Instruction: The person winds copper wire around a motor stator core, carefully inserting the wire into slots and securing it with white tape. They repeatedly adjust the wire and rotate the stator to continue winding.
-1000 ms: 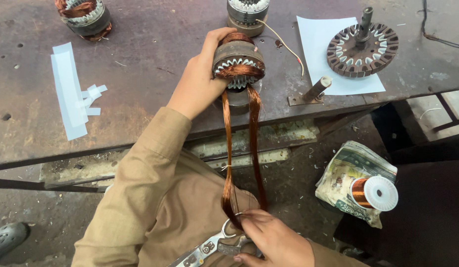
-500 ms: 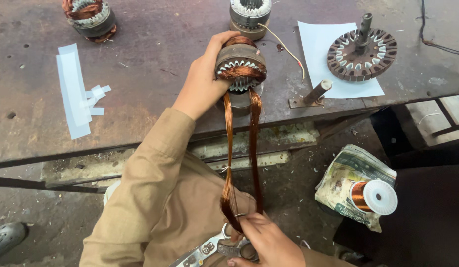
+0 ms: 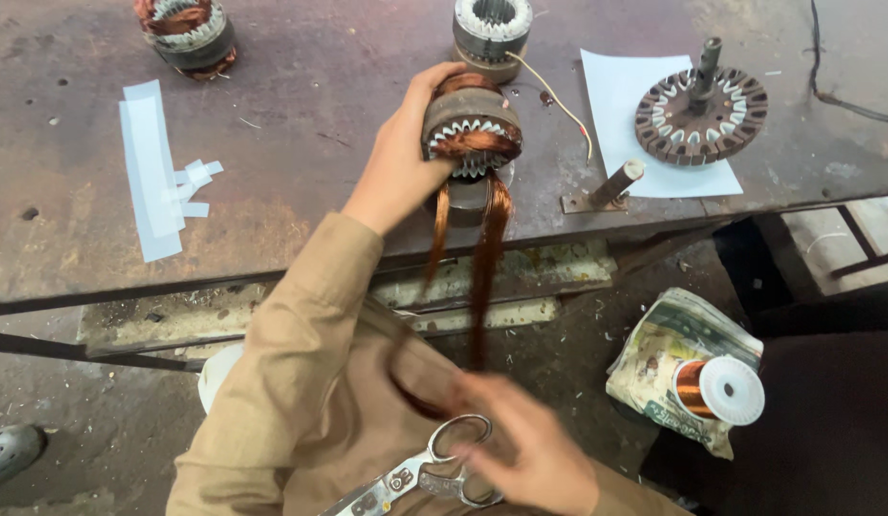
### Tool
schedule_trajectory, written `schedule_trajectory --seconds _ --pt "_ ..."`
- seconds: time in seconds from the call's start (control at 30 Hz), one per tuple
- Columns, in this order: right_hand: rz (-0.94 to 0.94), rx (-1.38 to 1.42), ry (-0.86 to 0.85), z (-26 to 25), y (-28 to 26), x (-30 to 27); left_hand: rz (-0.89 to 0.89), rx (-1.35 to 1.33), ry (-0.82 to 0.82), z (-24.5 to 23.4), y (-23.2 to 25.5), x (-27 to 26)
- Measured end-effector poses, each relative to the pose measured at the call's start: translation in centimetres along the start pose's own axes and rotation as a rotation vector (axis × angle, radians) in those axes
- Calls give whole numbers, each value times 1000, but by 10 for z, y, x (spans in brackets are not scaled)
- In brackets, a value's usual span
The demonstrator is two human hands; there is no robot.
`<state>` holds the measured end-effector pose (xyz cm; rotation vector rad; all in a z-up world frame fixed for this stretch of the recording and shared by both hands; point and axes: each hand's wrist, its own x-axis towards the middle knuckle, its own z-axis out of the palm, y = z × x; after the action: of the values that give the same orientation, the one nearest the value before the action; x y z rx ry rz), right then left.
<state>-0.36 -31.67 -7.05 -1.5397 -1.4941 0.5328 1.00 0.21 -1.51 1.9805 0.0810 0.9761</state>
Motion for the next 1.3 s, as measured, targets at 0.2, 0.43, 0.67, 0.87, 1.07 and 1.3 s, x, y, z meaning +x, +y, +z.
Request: schedule_trajectory --seconds 0.2,0.43,0.67,0.87,1.07,1.3 --pt "-77 89 597 -54 34 98 -143 -59 192 18 3 -6" --pt "-193 203 505 -77 63 196 -114 61 280 21 11 -1" --pt "-292 288 442 -77 79 216 -243 70 397 36 0 -1" --pt "-279 477 326 -84 84 223 -89 115 253 19 -2 -1" --pt "-244 503 328 -85 82 223 -100 -81 9 -7 -7 -1" --pt "-106 664 312 -87 76 217 -111 -292 -127 -17 -24 -4"
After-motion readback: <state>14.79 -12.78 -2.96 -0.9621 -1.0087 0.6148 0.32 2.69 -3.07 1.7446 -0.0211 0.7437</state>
